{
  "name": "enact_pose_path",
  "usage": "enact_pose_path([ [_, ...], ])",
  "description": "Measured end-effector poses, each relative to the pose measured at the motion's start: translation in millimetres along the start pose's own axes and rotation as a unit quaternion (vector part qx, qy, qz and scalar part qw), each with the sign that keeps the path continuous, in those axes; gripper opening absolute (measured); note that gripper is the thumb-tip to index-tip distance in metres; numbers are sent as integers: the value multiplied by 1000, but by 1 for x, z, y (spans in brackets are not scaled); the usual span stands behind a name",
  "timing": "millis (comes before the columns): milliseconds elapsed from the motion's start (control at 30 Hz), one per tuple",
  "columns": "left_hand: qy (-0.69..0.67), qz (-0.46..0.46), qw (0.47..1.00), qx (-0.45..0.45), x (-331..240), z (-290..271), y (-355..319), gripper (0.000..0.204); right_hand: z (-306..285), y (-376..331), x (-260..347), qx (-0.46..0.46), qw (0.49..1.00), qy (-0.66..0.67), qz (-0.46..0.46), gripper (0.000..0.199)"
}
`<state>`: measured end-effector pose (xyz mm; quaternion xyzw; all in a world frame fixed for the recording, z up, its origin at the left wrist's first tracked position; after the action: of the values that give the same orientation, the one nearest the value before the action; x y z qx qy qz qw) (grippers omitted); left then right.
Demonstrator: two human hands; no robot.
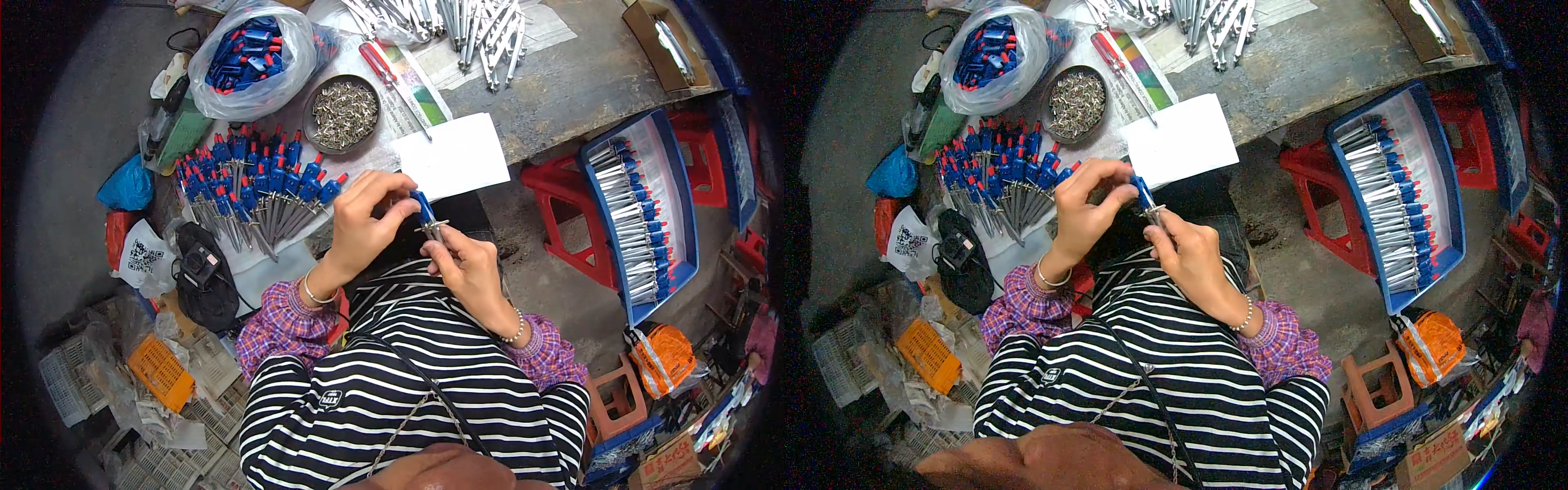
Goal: Assembling screwdrivers by inserting metal shafts into blue plastic handles at a workstation.
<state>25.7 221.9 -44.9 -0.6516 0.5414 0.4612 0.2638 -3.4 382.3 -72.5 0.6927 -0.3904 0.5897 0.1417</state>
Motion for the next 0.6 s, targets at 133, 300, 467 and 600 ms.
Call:
enact_pose_path([
  [133,-143,-135,980,13,18,0,-3,35,-1,0,-1,1,1000,-6,-8,11],
  [300,-364,-230,900,67,24,-1,-3,32,-2,0,-3,4,1000,-3,-18,11],
  [467,-375,-251,888,89,25,-1,-5,25,-4,0,-1,5,999,-16,-34,13],
  [600,-355,-262,895,61,22,1,-4,23,-4,0,1,11,1000,-7,-24,13],
])
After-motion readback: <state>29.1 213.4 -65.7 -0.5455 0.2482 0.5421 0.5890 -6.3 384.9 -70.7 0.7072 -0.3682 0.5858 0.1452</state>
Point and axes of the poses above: each hand's wrist, its own y-axis towards the middle knuckle, its own z-axis out of the palm, x = y × z, the point moved 3 cm from there along y, towards the middle knuckle, and after that the axes turned 12 degrees about -y, right-handed, at the moved point
